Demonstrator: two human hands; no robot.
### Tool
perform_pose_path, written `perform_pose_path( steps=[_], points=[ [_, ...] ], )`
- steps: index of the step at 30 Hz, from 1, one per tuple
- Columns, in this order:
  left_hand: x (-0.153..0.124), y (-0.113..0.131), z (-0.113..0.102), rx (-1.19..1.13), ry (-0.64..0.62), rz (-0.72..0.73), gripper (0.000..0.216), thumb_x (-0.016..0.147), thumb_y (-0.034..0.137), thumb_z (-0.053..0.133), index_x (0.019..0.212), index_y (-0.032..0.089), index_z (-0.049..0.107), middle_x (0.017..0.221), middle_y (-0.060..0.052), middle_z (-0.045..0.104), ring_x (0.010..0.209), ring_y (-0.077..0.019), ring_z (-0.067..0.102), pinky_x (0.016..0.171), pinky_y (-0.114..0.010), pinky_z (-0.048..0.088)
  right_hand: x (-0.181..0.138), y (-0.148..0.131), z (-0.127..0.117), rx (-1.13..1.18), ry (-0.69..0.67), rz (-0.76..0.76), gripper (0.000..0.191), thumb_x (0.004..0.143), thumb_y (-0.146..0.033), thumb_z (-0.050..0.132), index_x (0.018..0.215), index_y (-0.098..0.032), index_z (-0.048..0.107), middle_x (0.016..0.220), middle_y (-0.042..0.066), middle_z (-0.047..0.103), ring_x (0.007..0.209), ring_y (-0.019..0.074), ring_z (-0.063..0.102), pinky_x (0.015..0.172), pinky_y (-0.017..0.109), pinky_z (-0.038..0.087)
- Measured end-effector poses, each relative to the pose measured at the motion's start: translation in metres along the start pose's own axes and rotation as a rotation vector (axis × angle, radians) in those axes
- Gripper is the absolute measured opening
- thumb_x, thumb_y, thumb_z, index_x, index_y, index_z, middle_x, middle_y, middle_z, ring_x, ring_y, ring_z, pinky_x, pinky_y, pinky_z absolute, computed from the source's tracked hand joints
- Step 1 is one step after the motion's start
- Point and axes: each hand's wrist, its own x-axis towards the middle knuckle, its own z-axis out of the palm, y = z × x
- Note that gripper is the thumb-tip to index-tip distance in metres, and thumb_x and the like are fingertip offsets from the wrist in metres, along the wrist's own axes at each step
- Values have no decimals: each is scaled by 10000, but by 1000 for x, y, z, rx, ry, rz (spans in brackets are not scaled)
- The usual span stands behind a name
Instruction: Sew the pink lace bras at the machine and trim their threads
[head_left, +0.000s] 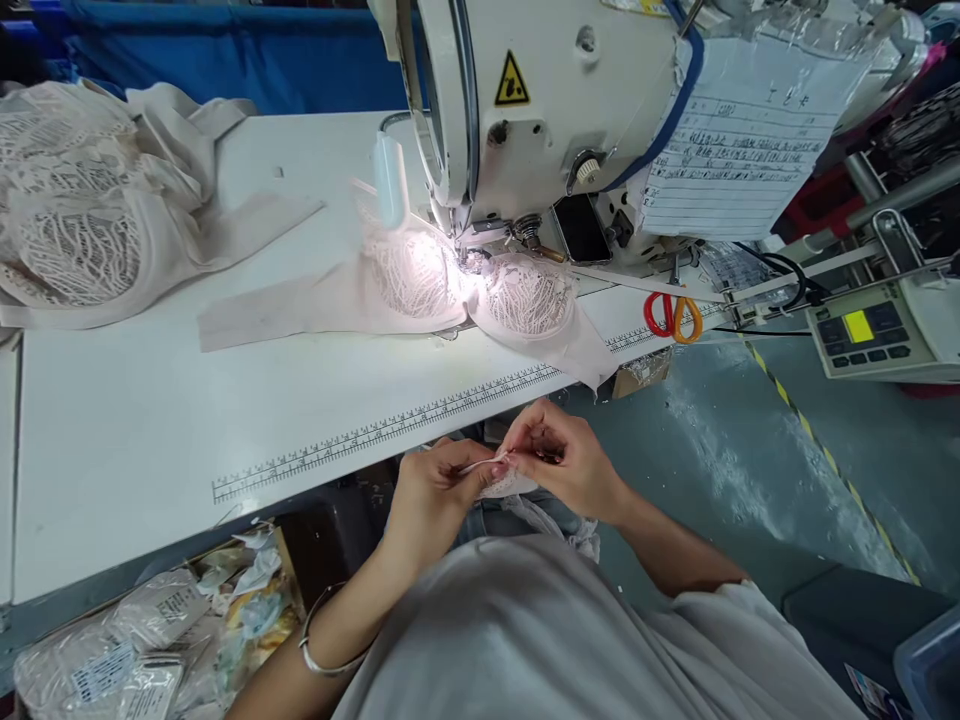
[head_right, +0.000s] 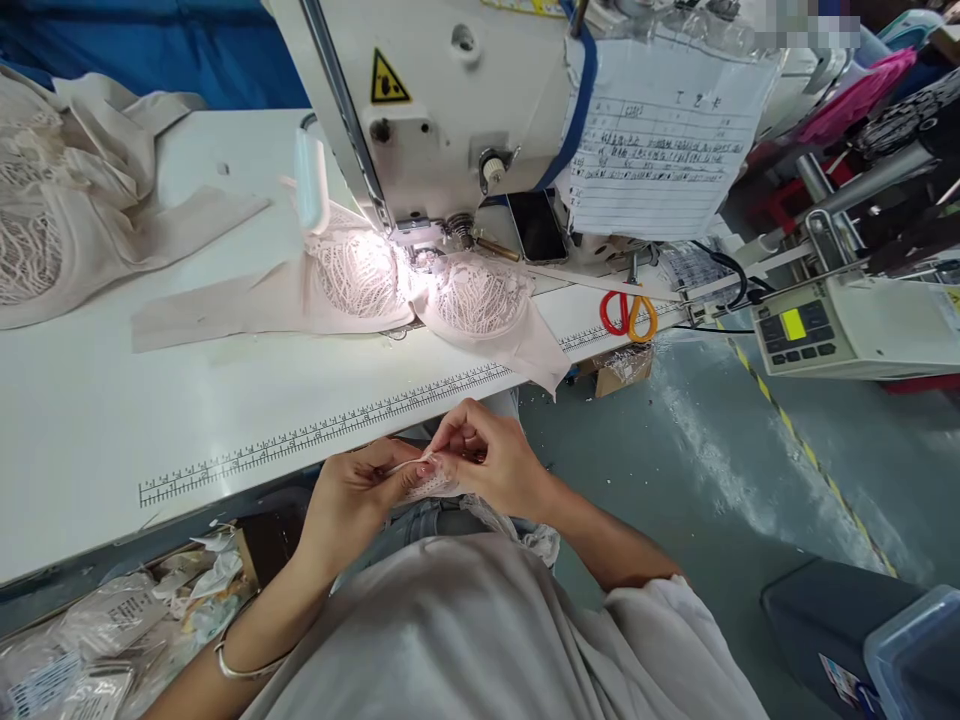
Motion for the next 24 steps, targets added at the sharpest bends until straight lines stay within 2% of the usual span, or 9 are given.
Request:
perform_pose_path(
  steps=[3, 5, 8, 10, 14, 17, 24],
  points=[
    [2, 0, 0, -138, -29, -66, 195, 793, 353, 734, 723, 176, 773, 660, -20, 708, 606, -123, 561, 561, -207, 426, 0, 9, -7, -4, 30, -6, 407, 1001, -530, 499, 769, -201, 560, 625, -36, 529, 485, 86, 470, 507, 249, 381],
    [4, 1, -1, -225, -58, -97, 202, 791, 360, 744, 735, 169, 776, 634, -7, 688, 545, -92, 508, 523, -191, 394, 0, 14, -11, -35, 20, 18, 484, 998, -612, 443, 737, -207, 496, 582, -60, 446, 455, 79, 392, 491, 251, 334],
    [5, 2, -2, -290, -78, -124, 216, 783, 374, 764, 741, 164, 783, 614, 1, 665, 513, -71, 453, 488, -178, 352, 1, 15, -15, -129, -88, 41, 562, 953, -723, 408, 791, -197, 522, 682, -29, 495, 578, 104, 432, 566, 258, 353],
    [5, 2, -2, -302, -83, -141, 235, 772, 389, 776, 747, 156, 786, 615, -4, 659, 515, -71, 444, 471, -175, 329, 3, 12, -15, -141, -162, 49, 589, 979, -706, 353, 855, -181, 589, 792, 17, 569, 692, 133, 503, 641, 272, 394],
    [5, 0, -3, -290, -103, -153, 276, 776, 418, 767, 773, 144, 789, 638, -18, 664, 527, -79, 448, 465, -180, 322, 5, 7, -12, -92, -193, 75, 417, 992, -577, 489, 987, -177, 606, 805, 14, 597, 700, 131, 522, 635, 258, 399],
    [5, 0, -4, -253, -124, -139, 285, 780, 429, 753, 770, 146, 781, 676, -30, 685, 561, -100, 495, 488, -192, 360, 5, 6, -10, -53, -202, 107, 325, 960, -514, 585, 985, -191, 555, 779, -10, 583, 659, 116, 506, 596, 241, 387],
    [5, 2, -5, -176, -118, -112, 237, 770, 370, 729, 703, 143, 742, 667, -29, 682, 599, -124, 558, 551, -209, 433, 6, 8, -8, -59, -222, 130, 319, 921, -503, 641, 903, -200, 542, 679, -33, 545, 589, 110, 458, 530, 238, 338]
  ],
)
